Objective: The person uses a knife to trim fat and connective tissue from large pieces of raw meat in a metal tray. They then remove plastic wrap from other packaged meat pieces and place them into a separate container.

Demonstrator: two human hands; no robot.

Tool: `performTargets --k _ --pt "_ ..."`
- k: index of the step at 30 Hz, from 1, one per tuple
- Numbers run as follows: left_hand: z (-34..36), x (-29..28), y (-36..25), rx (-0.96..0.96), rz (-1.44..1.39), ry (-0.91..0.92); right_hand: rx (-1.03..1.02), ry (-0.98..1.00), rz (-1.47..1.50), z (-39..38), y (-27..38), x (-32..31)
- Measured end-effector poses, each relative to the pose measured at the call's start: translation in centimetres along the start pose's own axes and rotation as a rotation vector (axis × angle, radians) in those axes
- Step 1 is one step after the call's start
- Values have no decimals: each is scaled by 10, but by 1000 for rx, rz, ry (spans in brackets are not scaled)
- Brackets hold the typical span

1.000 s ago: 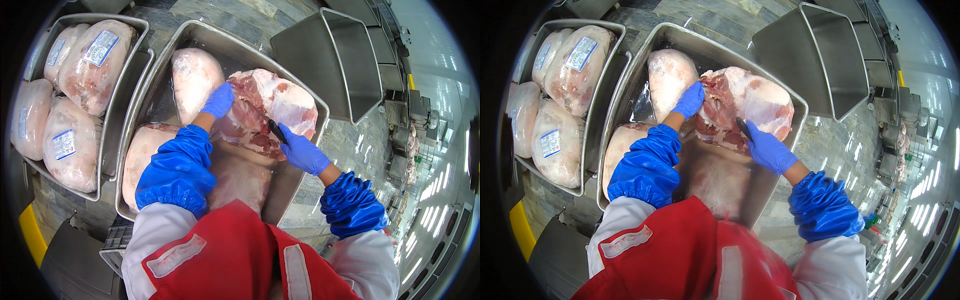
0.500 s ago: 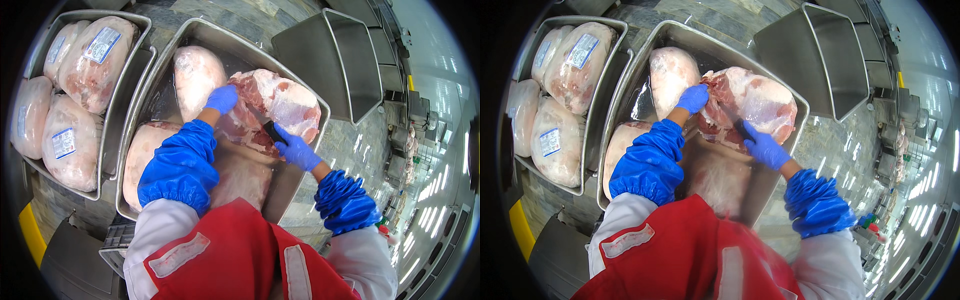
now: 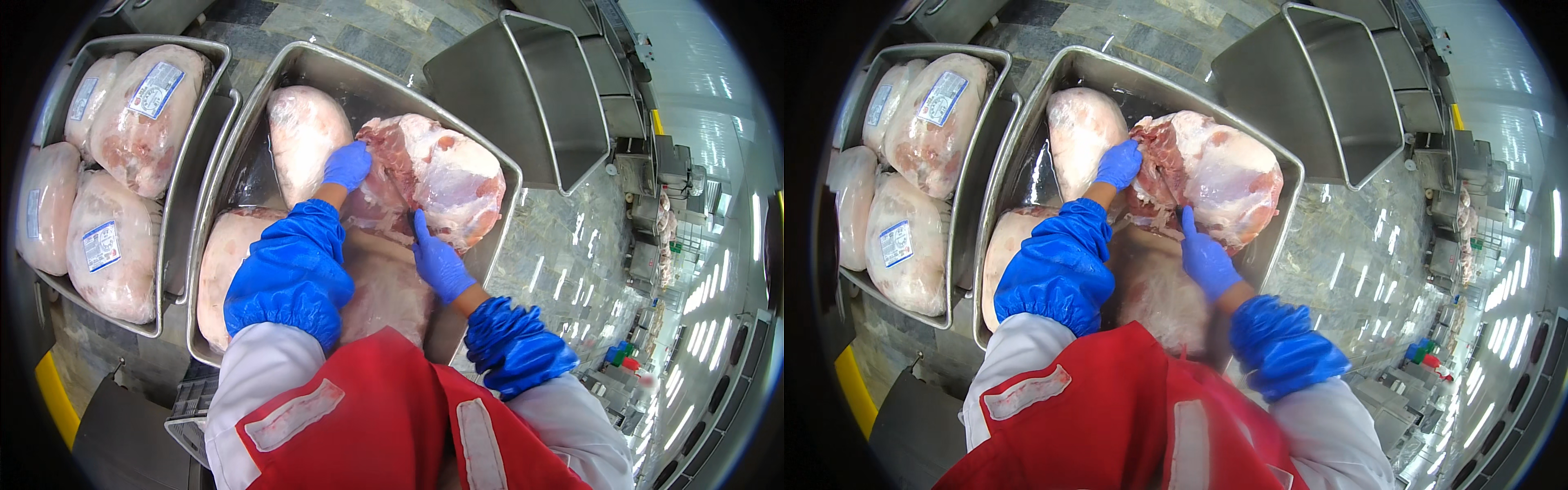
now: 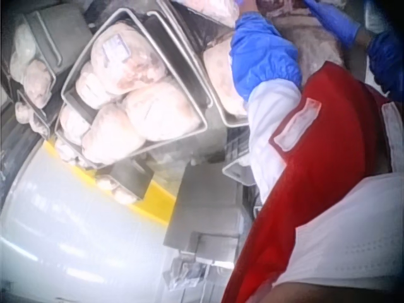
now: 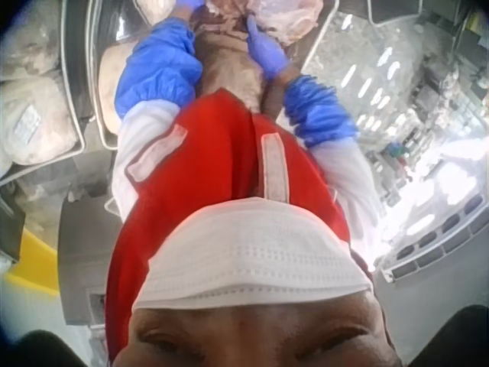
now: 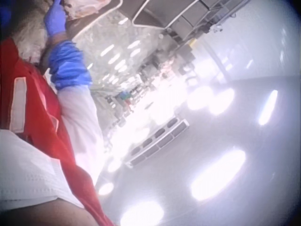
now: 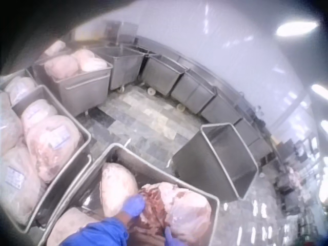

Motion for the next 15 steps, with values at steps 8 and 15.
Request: performTargets --k 8,15 --pt "3 1 2 19 59 31 265 709 472 80 5 -82" --pt "0 9 1 34 103 14 -171 -47 73 22 -6 -12"
Point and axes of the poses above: each hand's wrist, its own z-axis towards the middle knuckle, its own x-axis out of the palm, y = z × x, the point moved 5 cm from there along z, towards the middle knuckle, and after that the axes turned 9 degrees about -z, right-handed, at the moved point
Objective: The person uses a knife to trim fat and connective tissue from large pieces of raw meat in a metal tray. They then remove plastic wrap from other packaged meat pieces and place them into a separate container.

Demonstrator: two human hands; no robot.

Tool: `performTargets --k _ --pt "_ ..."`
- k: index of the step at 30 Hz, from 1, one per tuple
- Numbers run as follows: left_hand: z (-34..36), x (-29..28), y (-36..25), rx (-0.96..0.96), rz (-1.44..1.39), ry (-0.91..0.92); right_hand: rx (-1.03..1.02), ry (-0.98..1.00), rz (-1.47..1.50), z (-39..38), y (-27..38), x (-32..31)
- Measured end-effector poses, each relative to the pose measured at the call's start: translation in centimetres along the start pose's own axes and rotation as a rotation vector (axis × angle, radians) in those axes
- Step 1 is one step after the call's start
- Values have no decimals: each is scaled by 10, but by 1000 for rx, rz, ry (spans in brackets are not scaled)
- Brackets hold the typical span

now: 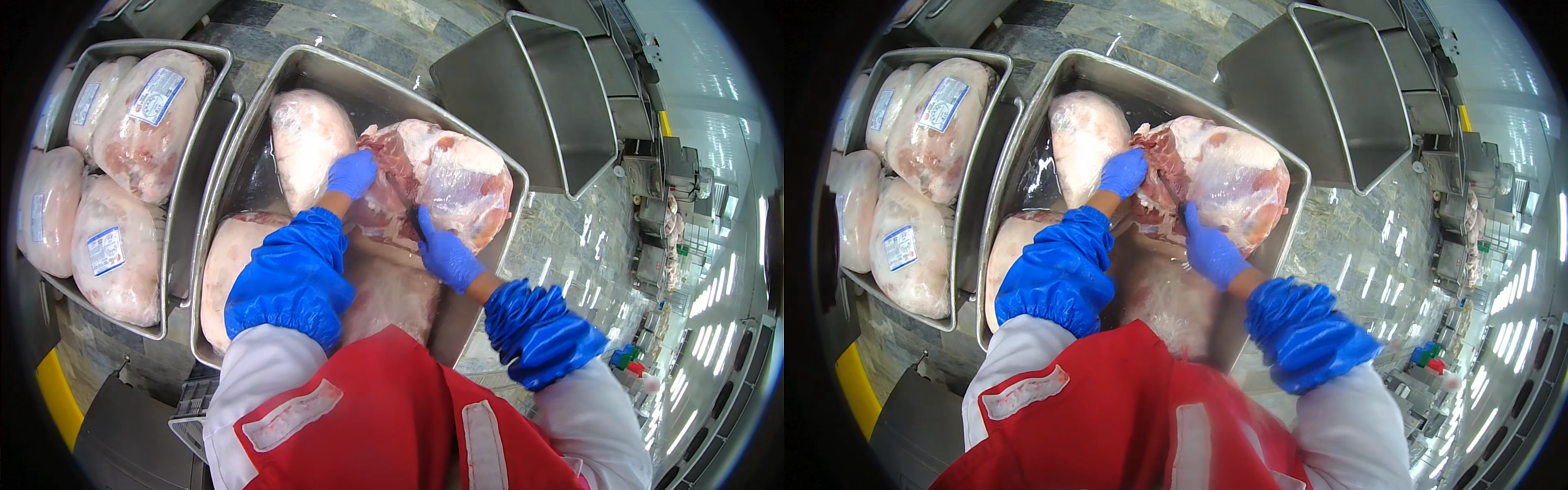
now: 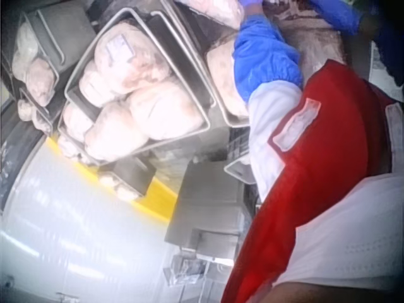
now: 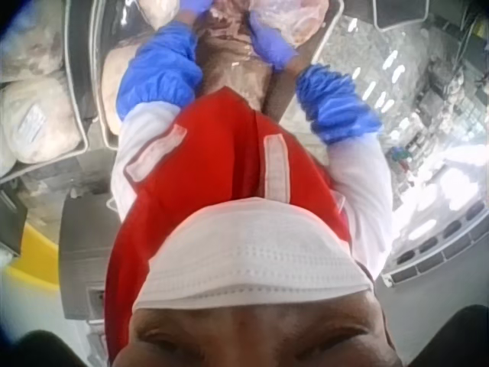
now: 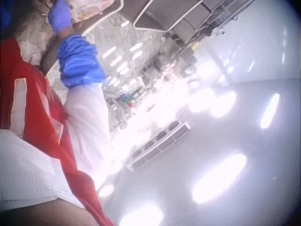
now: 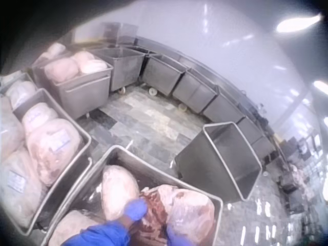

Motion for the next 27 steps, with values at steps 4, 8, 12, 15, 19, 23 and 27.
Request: performTargets --k 4,8,12,15,19,23,27 --pt "-2 0 6 -17 -36 -29 198 225 33 -11 6 20" --pt "0 -1 10 4 -56 -83 324 256 3 -19 20 33" --pt "4 -3 7 29 -81 -100 375 205 -1 -23 27 44" --pt "3 -3 9 41 -92 -107 417 211 58 -26 27 52" --pt "0 -1 7 46 -119 -136 370 76 -19 -34 24 64" --pt "-1 -3 9 37 -95 -160 434 149 9 -36 16 61" --pt "0 2 8 -2 -60 -130 365 86 64 -35 9 49"
Point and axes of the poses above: each hand's wrist, its own z-axis towards the middle knuckle, its own x-axis out of the palm, y = z × x, the point moved 5 cm from there along z, towards the middle knuckle, and after that the axes turned 9 degrees about -z, right-handed, at the moved point
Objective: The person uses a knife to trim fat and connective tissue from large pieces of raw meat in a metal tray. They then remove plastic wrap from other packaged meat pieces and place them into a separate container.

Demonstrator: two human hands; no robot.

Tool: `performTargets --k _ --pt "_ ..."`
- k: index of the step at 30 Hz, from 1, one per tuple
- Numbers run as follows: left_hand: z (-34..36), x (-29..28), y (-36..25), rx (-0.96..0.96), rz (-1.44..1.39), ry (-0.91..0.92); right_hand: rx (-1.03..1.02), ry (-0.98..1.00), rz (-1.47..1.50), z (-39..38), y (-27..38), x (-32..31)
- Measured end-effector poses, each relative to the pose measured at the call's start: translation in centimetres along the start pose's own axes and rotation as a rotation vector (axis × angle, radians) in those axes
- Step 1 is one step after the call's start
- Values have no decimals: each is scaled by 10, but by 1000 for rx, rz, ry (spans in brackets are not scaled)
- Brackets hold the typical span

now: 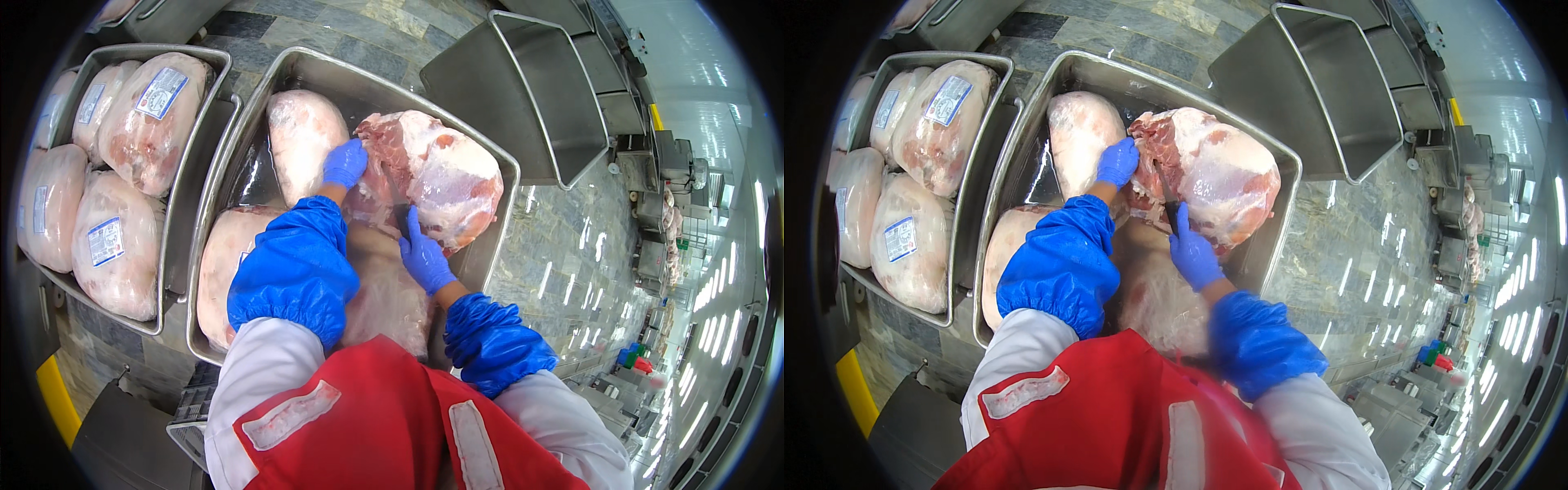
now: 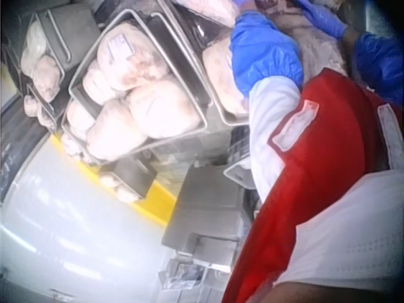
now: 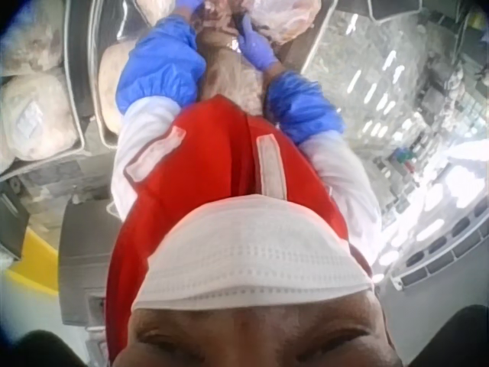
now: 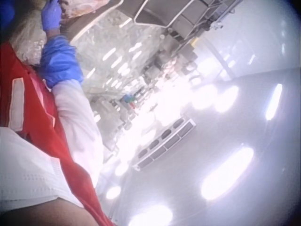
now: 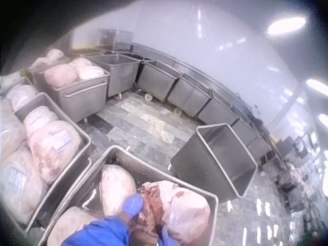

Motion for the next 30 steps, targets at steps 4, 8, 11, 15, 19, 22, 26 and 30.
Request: performTargets --k 4,8,11,15,19,22,26,30 --pt "-4 -5 -2 -15 14 11 -103 57 13 14 -14 -38" --pt "-22 -11 2 20 51 47 67 534 396 21 -20 -81" --pt "-26 -13 9 175 145 73 -53 581 251 34 -21 -97" --pt "-22 -32 5 4 68 134 7 678 376 30 -28 -85" --pt "-23 -35 -8 -137 -67 165 137 599 445 2 7 -94" --pt "-16 -26 -1 -50 -13 158 253 646 474 7 9 -94" --pt "-17 -19 1 24 -5 152 347 676 532 18 18 -104" --pt "-16 -16 3 30 -31 147 437 693 563 26 33 -113"
Point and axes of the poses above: each hand's wrist, its own z-axis towards the middle knuckle, its own x-axis out of the palm, y = z × x, the point moved 5 cm from there along z, towards the middle knuckle, and after that the axes turned 9 degrees about -z, right-handed, at the moved point
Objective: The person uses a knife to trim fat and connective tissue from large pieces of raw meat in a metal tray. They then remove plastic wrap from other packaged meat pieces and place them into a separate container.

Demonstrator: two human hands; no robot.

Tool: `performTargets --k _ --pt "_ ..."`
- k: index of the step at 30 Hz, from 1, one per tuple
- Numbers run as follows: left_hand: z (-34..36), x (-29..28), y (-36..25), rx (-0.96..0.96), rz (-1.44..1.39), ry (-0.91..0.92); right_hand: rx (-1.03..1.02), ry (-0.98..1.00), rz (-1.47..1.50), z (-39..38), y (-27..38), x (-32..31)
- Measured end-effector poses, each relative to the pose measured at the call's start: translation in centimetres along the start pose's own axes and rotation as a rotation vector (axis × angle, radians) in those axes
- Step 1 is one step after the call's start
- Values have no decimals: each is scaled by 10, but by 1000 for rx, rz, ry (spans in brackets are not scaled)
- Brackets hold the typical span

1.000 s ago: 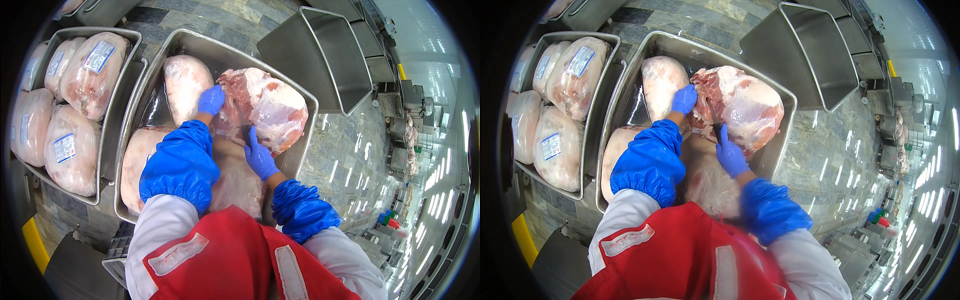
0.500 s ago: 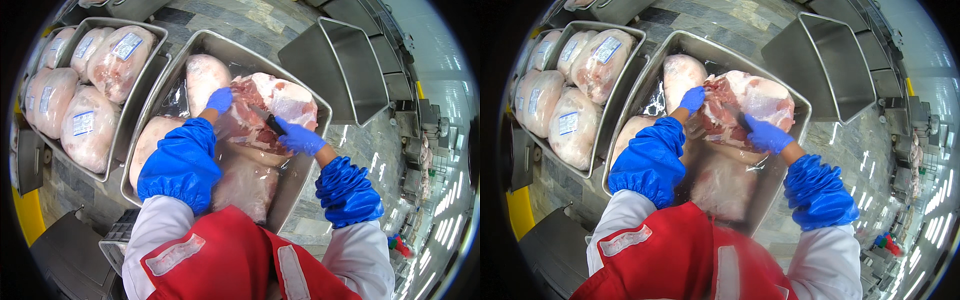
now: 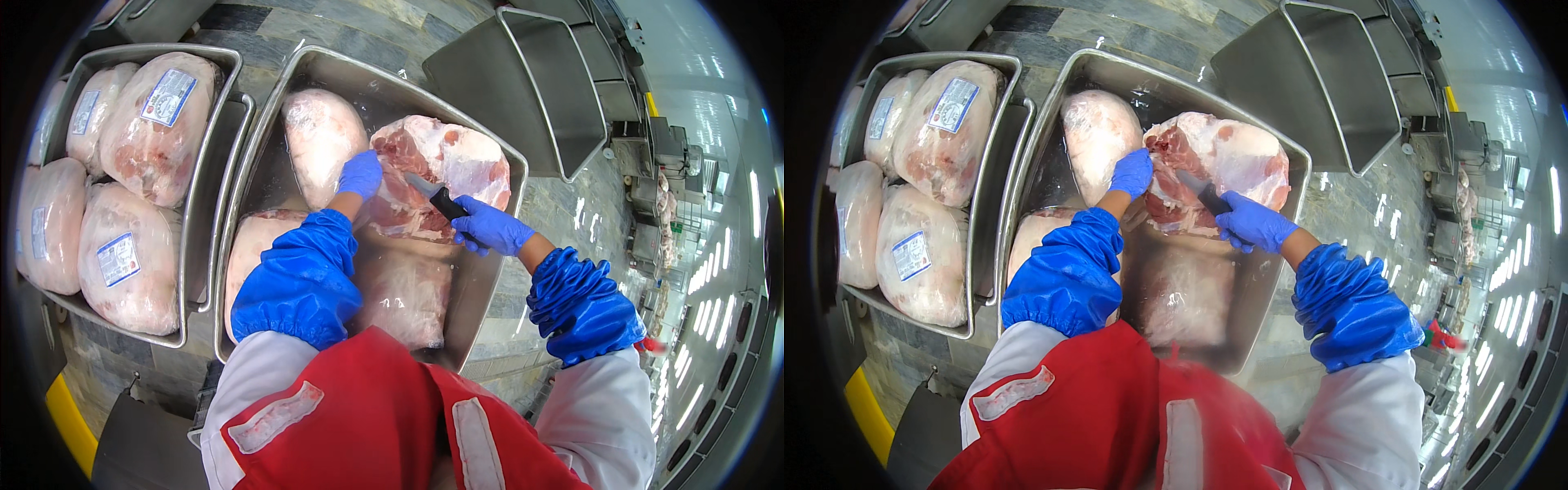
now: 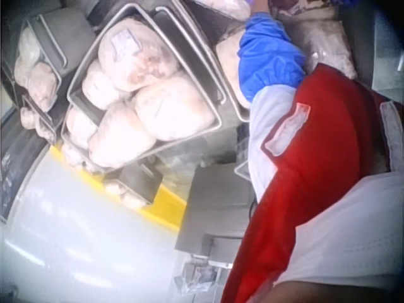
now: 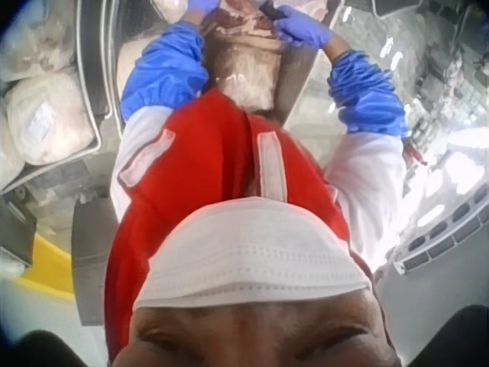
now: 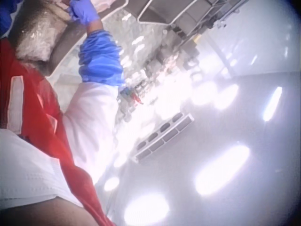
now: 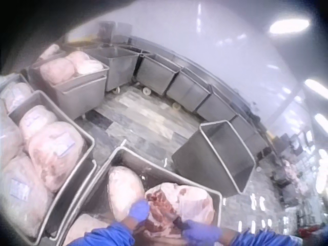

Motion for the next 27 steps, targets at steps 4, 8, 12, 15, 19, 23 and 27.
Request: performTargets --k 4,8,12,15,19,23,27 --pt "5 -5 -4 -25 25 108 41 -43 88 13 -1 13" --pt "7 -4 -2 -98 24 134 56 -101 -69 27 -6 39" --pt "10 5 0 -47 28 104 -363 -611 -545 51 -42 51" --pt "9 6 1 -23 14 55 -235 -579 -461 62 -60 60" --pt "9 6 0 9 30 17 -133 -583 -389 79 -76 82" --pt "11 10 7 -2 31 37 -156 -569 -385 75 -64 80" --pt "15 5 -2 -9 60 49 -67 -235 -27 40 -34 48"
Point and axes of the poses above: each hand's wrist, its own z-axis towards the middle knuckle, its own x-axis out of the palm, y = z × x, the point moved 5 cm from there along z, towards the middle knuckle, and after that the axes turned 9 degrees about -z, right-handed, at the moved point
